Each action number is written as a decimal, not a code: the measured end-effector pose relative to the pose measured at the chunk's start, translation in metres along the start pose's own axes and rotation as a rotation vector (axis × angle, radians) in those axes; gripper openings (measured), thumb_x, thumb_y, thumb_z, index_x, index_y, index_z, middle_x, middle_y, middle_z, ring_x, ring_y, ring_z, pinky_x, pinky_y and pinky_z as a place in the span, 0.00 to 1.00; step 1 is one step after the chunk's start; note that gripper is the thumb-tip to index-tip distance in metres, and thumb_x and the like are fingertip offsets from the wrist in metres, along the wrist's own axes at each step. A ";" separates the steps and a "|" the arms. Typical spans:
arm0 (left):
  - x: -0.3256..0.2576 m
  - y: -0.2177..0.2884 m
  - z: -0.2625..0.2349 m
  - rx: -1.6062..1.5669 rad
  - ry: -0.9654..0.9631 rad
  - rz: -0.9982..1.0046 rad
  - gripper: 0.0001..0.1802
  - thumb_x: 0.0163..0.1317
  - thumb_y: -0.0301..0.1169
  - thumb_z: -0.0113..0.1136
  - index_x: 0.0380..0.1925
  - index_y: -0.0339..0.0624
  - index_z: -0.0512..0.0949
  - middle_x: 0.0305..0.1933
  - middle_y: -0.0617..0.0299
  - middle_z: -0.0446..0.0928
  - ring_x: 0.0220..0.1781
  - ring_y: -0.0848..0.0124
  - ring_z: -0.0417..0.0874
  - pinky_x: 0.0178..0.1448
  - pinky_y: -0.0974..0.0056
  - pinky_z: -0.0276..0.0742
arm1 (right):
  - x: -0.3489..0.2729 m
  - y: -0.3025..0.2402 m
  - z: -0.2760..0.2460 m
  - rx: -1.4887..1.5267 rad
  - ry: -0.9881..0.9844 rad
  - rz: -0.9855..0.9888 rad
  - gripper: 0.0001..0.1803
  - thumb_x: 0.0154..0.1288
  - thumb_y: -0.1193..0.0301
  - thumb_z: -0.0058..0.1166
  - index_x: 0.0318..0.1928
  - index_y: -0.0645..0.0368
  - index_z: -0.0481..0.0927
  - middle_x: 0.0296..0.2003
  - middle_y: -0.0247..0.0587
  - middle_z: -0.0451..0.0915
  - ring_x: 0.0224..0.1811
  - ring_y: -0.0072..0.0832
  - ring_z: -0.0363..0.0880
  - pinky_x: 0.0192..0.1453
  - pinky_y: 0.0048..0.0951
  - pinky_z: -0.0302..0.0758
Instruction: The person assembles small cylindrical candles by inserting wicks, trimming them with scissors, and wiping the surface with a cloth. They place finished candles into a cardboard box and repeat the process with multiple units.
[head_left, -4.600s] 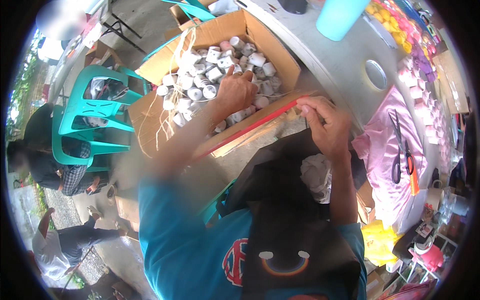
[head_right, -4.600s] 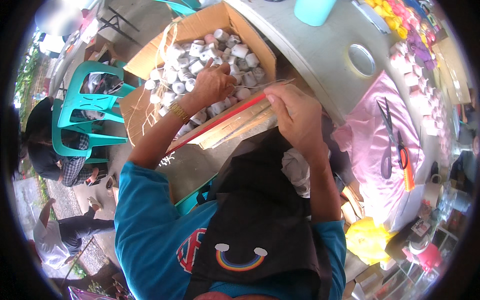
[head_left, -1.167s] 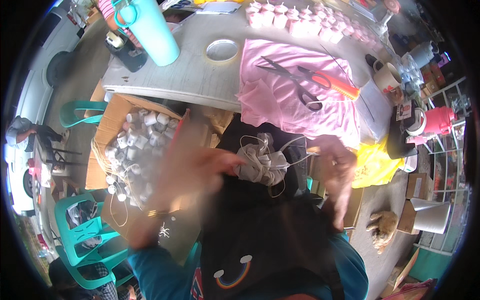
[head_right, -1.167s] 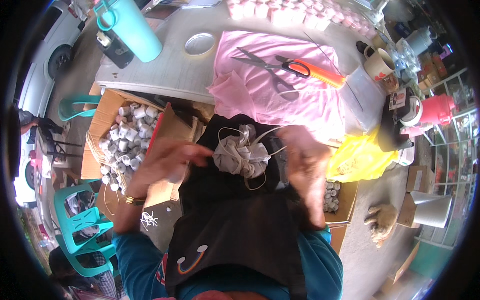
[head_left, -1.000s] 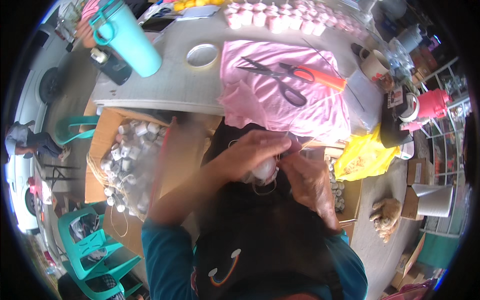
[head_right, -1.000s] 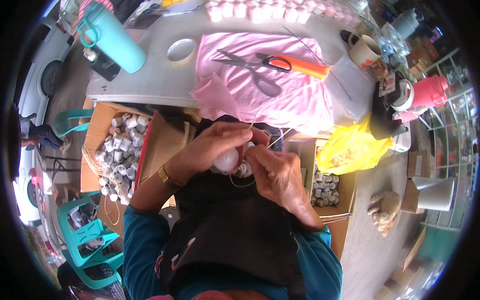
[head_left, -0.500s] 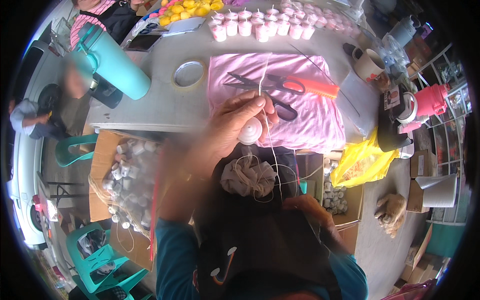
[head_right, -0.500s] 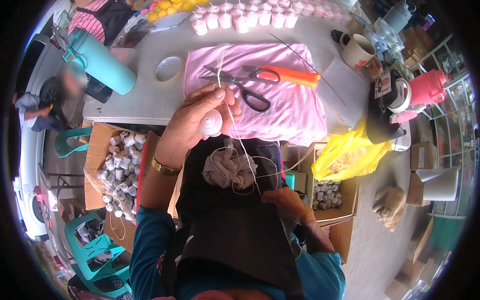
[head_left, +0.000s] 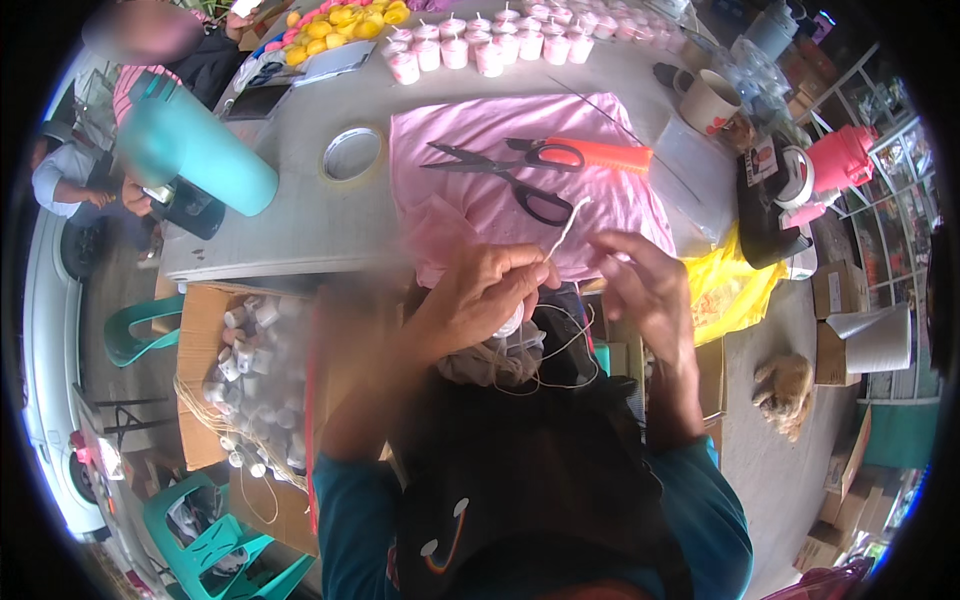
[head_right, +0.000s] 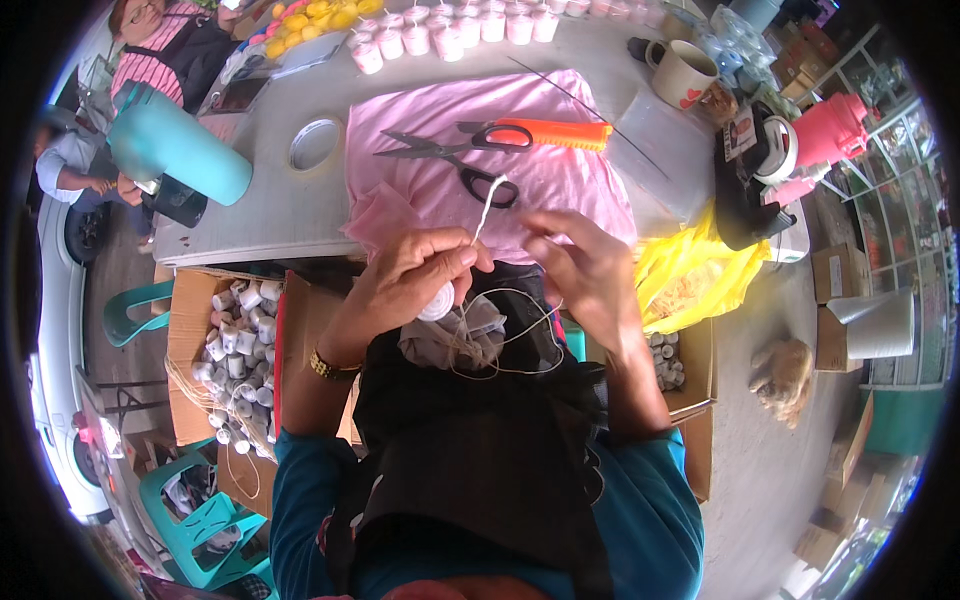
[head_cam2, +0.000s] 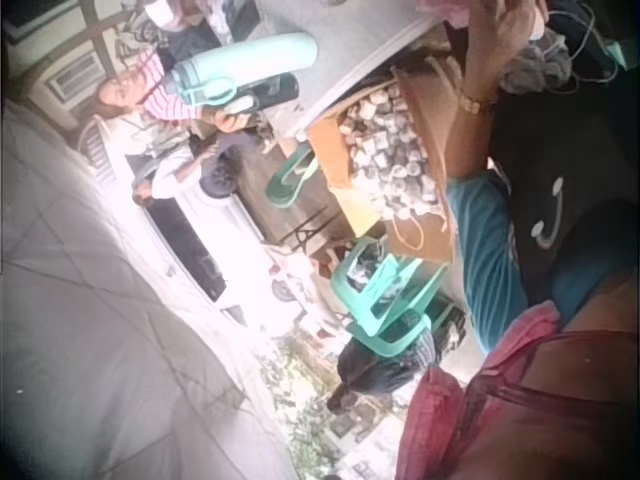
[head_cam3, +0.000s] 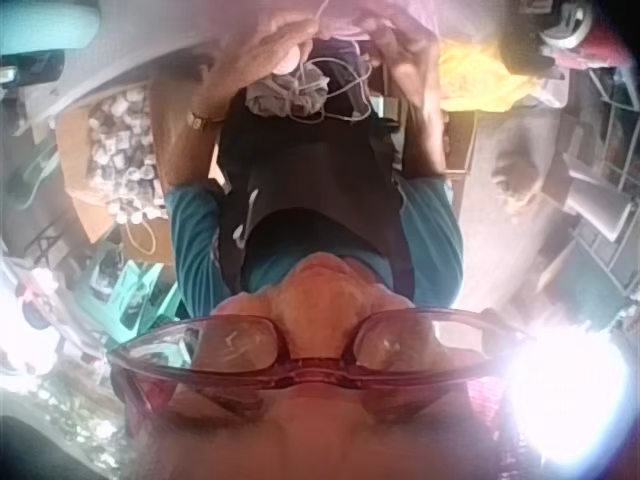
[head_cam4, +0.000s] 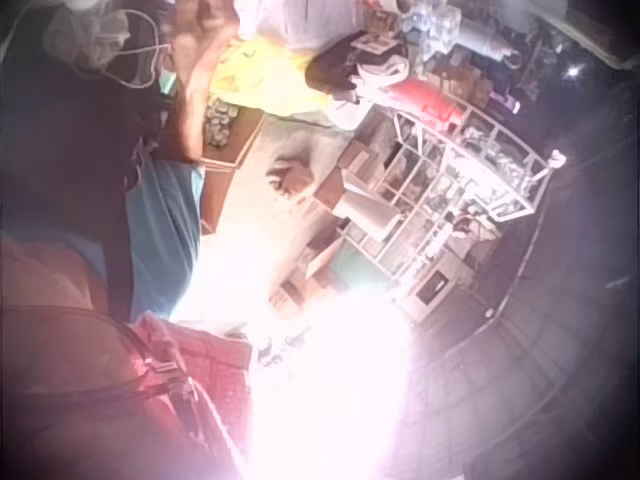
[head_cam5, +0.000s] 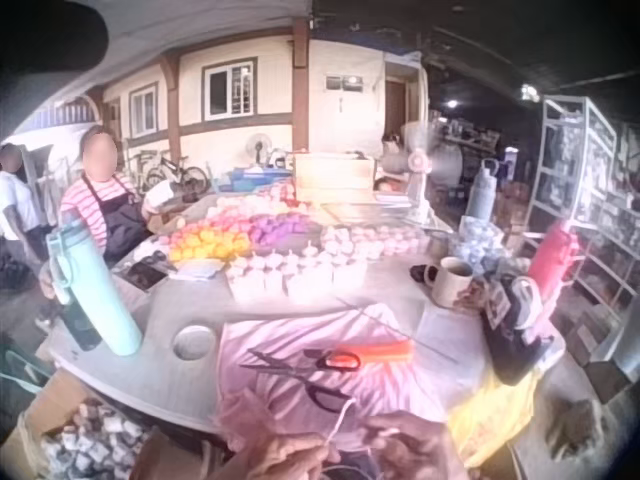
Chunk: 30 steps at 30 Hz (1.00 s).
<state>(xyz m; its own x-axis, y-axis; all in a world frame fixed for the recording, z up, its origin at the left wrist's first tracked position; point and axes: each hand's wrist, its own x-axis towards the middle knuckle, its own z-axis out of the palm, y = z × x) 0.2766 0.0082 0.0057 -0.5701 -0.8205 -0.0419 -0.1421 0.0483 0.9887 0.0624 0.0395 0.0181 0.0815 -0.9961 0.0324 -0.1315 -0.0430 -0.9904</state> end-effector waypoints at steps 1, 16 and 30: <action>-0.001 -0.001 0.003 0.022 0.010 0.040 0.13 0.72 0.31 0.48 0.35 0.33 0.79 0.19 0.65 0.73 0.22 0.81 0.73 0.28 0.71 0.68 | 0.007 0.002 0.008 0.113 0.002 -0.020 0.12 0.68 0.76 0.56 0.50 0.65 0.79 0.32 0.36 0.80 0.20 0.15 0.70 0.24 0.17 0.69; -0.036 0.003 -0.001 0.669 0.254 0.222 0.08 0.62 0.27 0.57 0.39 0.37 0.81 0.24 0.56 0.79 0.20 0.68 0.79 0.30 0.67 0.72 | 0.014 0.015 0.038 -0.403 0.214 -0.485 0.04 0.57 0.78 0.65 0.31 0.63 0.82 0.25 0.39 0.81 0.25 0.26 0.79 0.30 0.25 0.74; -0.017 -0.003 0.009 0.128 0.652 0.211 0.07 0.62 0.23 0.61 0.40 0.34 0.82 0.27 0.67 0.80 0.25 0.85 0.73 0.30 0.77 0.68 | 0.067 0.008 0.033 -0.497 0.080 -0.693 0.06 0.61 0.76 0.61 0.34 0.67 0.82 0.39 0.45 0.81 0.31 0.28 0.79 0.34 0.26 0.74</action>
<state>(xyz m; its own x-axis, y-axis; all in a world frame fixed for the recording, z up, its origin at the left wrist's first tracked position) 0.2793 0.0267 0.0023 0.0007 -0.9588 0.2839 -0.1991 0.2781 0.9397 0.0998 -0.0251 0.0077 0.2359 -0.7343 0.6365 -0.4968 -0.6540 -0.5705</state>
